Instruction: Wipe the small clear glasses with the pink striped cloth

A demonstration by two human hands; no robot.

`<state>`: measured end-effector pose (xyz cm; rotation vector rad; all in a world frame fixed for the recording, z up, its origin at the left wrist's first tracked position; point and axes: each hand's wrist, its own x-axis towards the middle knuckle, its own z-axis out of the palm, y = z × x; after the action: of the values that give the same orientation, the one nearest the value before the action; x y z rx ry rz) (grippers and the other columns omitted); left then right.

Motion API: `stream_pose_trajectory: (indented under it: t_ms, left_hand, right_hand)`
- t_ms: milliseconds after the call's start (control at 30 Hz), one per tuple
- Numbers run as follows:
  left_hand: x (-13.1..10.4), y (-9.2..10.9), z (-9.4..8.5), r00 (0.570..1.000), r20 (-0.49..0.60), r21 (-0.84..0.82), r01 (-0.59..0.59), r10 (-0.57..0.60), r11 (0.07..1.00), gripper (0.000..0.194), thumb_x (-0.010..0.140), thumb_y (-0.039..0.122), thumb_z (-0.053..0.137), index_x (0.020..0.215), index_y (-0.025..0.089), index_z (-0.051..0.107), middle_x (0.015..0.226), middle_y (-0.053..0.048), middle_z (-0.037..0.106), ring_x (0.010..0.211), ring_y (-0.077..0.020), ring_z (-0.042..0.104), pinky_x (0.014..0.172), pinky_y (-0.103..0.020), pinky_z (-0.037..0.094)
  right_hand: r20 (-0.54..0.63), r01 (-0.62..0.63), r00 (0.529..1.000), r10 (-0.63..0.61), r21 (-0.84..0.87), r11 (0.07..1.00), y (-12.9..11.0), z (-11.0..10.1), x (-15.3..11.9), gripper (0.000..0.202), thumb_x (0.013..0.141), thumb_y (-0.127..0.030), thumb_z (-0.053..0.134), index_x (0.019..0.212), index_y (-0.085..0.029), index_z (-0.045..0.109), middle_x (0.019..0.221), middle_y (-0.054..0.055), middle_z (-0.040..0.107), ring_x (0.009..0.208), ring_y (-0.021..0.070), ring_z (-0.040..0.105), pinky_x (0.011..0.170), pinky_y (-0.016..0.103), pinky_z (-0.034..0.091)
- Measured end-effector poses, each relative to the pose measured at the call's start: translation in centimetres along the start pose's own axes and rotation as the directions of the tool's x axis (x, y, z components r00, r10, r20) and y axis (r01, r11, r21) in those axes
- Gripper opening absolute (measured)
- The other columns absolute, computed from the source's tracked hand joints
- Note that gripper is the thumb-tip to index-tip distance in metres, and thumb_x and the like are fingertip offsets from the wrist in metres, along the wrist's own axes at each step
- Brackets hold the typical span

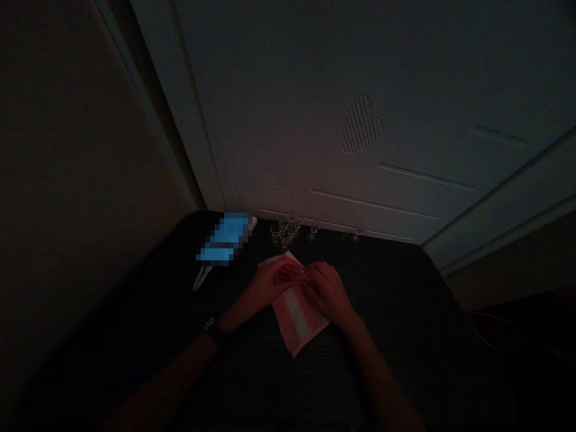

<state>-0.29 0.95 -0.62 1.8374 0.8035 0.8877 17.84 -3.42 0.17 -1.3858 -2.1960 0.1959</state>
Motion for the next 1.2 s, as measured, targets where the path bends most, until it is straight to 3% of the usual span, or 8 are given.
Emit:
stream_pose_trajectory:
  t_ms: [167, 333, 500, 600, 700, 800, 967, 1200]
  left_hand:
    - [0.0, -0.8, -0.7, 0.998, -0.062, 0.162, -0.011, 0.022, 0.987, 0.030, 0.071, 0.007, 0.053, 0.098, 0.019, 0.059, 0.105, -0.005, 0.063, 0.091, -0.0168, 0.061, 0.077, -0.030, 0.051]
    - [0.0, -1.1, -1.1, 0.999, -0.023, 0.188, 0.038, -0.034, 0.981, 0.029, 0.068, 0.005, 0.052, 0.092, 0.017, 0.061, 0.114, -0.007, 0.058, 0.093, -0.0179, 0.060, 0.076, -0.031, 0.051]
    - [-0.1, -1.0, -1.2, 0.999, -0.035, 0.197, 0.031, -0.024, 0.980, 0.030, 0.069, 0.005, 0.048, 0.094, 0.018, 0.059, 0.103, -0.004, 0.060, 0.090, -0.0162, 0.059, 0.075, -0.029, 0.050]
    - [-0.3, -0.9, -1.2, 0.999, -0.053, 0.301, 0.008, 0.008, 0.953, 0.029, 0.071, 0.006, 0.048, 0.094, 0.019, 0.059, 0.103, -0.004, 0.057, 0.092, -0.0160, 0.057, 0.080, -0.030, 0.048]
    - [-0.5, -0.8, -1.3, 0.996, -0.056, 0.452, -0.038, 0.071, 0.891, 0.027, 0.075, 0.010, 0.049, 0.098, 0.021, 0.058, 0.105, -0.004, 0.055, 0.097, -0.0175, 0.054, 0.087, -0.033, 0.044]
    - [-0.5, -0.9, -1.4, 0.991, -0.104, 0.594, -0.005, 0.082, 0.804, 0.027, 0.078, 0.017, 0.052, 0.103, 0.021, 0.056, 0.106, -0.006, 0.055, 0.099, -0.0203, 0.051, 0.090, -0.036, 0.041]
    - [-0.4, -1.1, -2.0, 0.986, -0.163, 0.700, 0.092, 0.033, 0.708, 0.028, 0.077, 0.022, 0.055, 0.105, 0.019, 0.054, 0.105, -0.007, 0.055, 0.099, -0.0236, 0.050, 0.087, -0.038, 0.040]
    - [-0.5, -1.2, -2.4, 0.980, -0.195, 0.724, 0.121, 0.035, 0.679, 0.028, 0.077, 0.023, 0.055, 0.104, 0.018, 0.054, 0.104, -0.008, 0.055, 0.099, -0.0241, 0.049, 0.087, -0.037, 0.039]
  right_hand:
    - [-0.130, -0.128, 0.984, 0.121, -0.049, 0.991, 0.7, -0.1, 0.0, 0.009, 0.083, -0.020, 0.047, 0.089, -0.020, 0.054, 0.092, 0.006, 0.055, 0.088, 0.0204, 0.048, 0.077, 0.033, 0.037]
    - [-0.362, -0.345, 0.875, 0.322, 0.001, 0.939, 1.8, 0.0, -0.1, 0.008, 0.083, -0.023, 0.046, 0.079, -0.019, 0.051, 0.078, 0.005, 0.052, 0.076, 0.0190, 0.048, 0.069, 0.032, 0.038]
    - [-0.459, -0.373, 0.798, 0.389, 0.130, 0.919, 2.6, -0.3, -0.3, 0.012, 0.086, -0.026, 0.041, 0.083, -0.019, 0.051, 0.078, 0.004, 0.053, 0.073, 0.0173, 0.049, 0.068, 0.031, 0.039]
    - [-0.405, -0.311, 0.843, 0.354, 0.170, 0.935, 2.5, -0.4, -0.3, 0.011, 0.086, -0.024, 0.041, 0.087, -0.019, 0.051, 0.084, 0.005, 0.055, 0.079, 0.0181, 0.050, 0.072, 0.032, 0.041]
    - [-0.271, -0.204, 0.933, 0.235, 0.137, 0.969, 2.0, -0.2, -0.2, 0.011, 0.085, -0.019, 0.042, 0.091, -0.020, 0.052, 0.091, 0.007, 0.055, 0.087, 0.0196, 0.050, 0.078, 0.034, 0.041]
    - [-0.139, -0.110, 0.982, 0.124, 0.105, 0.988, 1.4, 0.2, -0.1, 0.016, 0.084, -0.014, 0.043, 0.094, -0.020, 0.053, 0.098, 0.008, 0.054, 0.093, 0.0203, 0.049, 0.082, 0.035, 0.041]
    - [-0.036, -0.067, 0.997, 0.070, 0.097, 0.993, 1.0, 0.5, -0.2, 0.019, 0.080, -0.011, 0.048, 0.095, -0.021, 0.055, 0.102, 0.007, 0.054, 0.095, 0.0207, 0.048, 0.083, 0.035, 0.041]
    - [0.000, -0.067, 0.998, 0.067, 0.144, 0.987, 1.1, 0.3, -0.1, 0.017, 0.081, -0.012, 0.049, 0.094, -0.021, 0.056, 0.098, 0.006, 0.054, 0.094, 0.0193, 0.049, 0.084, 0.034, 0.041]
